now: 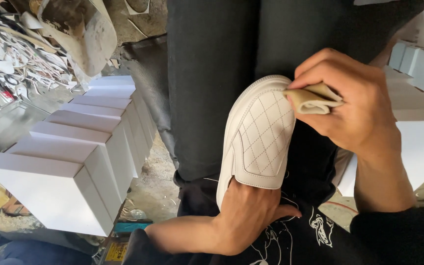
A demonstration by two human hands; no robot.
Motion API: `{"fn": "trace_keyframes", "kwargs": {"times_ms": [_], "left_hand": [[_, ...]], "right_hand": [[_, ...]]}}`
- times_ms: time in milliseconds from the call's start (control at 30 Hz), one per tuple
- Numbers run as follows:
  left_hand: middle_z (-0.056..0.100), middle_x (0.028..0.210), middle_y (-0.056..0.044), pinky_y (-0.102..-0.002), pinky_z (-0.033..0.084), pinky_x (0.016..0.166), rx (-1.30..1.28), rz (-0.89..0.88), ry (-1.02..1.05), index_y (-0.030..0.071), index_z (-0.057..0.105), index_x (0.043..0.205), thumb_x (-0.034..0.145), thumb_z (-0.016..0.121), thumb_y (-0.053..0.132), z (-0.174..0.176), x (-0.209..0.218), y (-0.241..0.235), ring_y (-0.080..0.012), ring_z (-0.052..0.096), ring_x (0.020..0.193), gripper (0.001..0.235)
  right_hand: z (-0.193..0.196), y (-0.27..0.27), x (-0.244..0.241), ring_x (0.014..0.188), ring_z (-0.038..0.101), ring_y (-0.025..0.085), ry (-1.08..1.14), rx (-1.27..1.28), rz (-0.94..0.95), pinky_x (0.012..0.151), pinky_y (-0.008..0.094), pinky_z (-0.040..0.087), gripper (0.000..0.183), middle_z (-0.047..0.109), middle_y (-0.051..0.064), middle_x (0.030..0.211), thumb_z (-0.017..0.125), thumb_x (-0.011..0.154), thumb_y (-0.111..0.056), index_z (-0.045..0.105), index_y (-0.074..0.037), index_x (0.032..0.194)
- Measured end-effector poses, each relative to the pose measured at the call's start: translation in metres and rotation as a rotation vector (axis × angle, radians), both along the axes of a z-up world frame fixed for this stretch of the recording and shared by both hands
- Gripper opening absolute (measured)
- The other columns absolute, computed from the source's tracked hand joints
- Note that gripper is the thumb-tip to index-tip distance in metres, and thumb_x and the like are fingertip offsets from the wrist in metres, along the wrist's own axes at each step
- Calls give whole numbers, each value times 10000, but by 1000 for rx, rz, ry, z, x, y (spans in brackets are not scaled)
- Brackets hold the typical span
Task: Cleaning the exterior of a white shoe with a sponge and inserting an insole.
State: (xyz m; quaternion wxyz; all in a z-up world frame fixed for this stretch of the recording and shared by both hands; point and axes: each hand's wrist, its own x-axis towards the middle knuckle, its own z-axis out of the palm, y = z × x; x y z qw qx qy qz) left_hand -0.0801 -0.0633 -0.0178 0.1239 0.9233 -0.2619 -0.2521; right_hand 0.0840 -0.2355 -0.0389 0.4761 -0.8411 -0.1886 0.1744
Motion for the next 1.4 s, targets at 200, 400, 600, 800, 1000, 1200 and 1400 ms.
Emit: {"fn": "trace_keyframes", "kwargs": {"times_ms": [200, 400, 600, 800, 1000, 1200, 1400], "left_hand": [[724, 1169, -71, -349, 582, 791, -32, -18, -115, 135, 777, 1083, 779, 548, 920, 6, 12, 5, -258, 685, 1068, 873], [530, 671, 46, -289, 427, 496, 5, -43, -17, 256, 592, 602, 826, 561, 974, 3, 5, 3, -158, 546, 640, 753], [635, 775, 20, -287, 435, 502, -13, -32, -56, 214, 678, 747, 788, 608, 954, 3, 8, 1, -172, 579, 678, 744], [532, 657, 71, -274, 407, 477, -25, -68, -41, 240, 629, 717, 765, 612, 983, -1, 2, 3, -135, 520, 625, 744], [594, 768, 53, -291, 405, 488, -8, -80, -18, 248, 654, 727, 760, 612, 970, 0, 6, 0, -169, 555, 681, 724], [706, 1194, -8, -327, 549, 651, 11, 0, -122, 206, 760, 1112, 562, 699, 942, 0, 6, -4, -237, 657, 1010, 921], [702, 1010, -61, -357, 532, 632, -44, 96, -172, 188, 759, 1011, 822, 594, 120, 0, 2, -3, -283, 636, 861, 260]], "right_hand": [[-1, -20, 6, 757, 667, 182, 153, -38, 62, 572, 247, 473, 166, 714, 167, 1000, 837, 861, 8, 712, 53, 959], [3, 5, 14, 807, 646, 236, 100, -26, 40, 653, 291, 478, 117, 687, 211, 988, 786, 949, 72, 671, 95, 946], [3, 0, 13, 734, 609, 199, 149, -37, 29, 597, 265, 426, 135, 690, 204, 968, 792, 927, 75, 658, 91, 924], [1, -12, 18, 760, 622, 203, 221, -59, 104, 592, 256, 412, 133, 690, 217, 1000, 793, 892, 92, 667, 87, 934], [-10, -13, 24, 782, 619, 247, 186, -1, 155, 616, 278, 420, 178, 684, 271, 1028, 818, 908, 109, 652, 136, 967], [-5, -20, 23, 870, 655, 300, 154, -32, 180, 712, 321, 473, 200, 689, 290, 1034, 841, 909, 95, 657, 148, 968], [-1, -15, 24, 842, 632, 295, 141, -28, 197, 688, 320, 441, 171, 682, 303, 1049, 807, 944, 124, 645, 162, 984]]}}
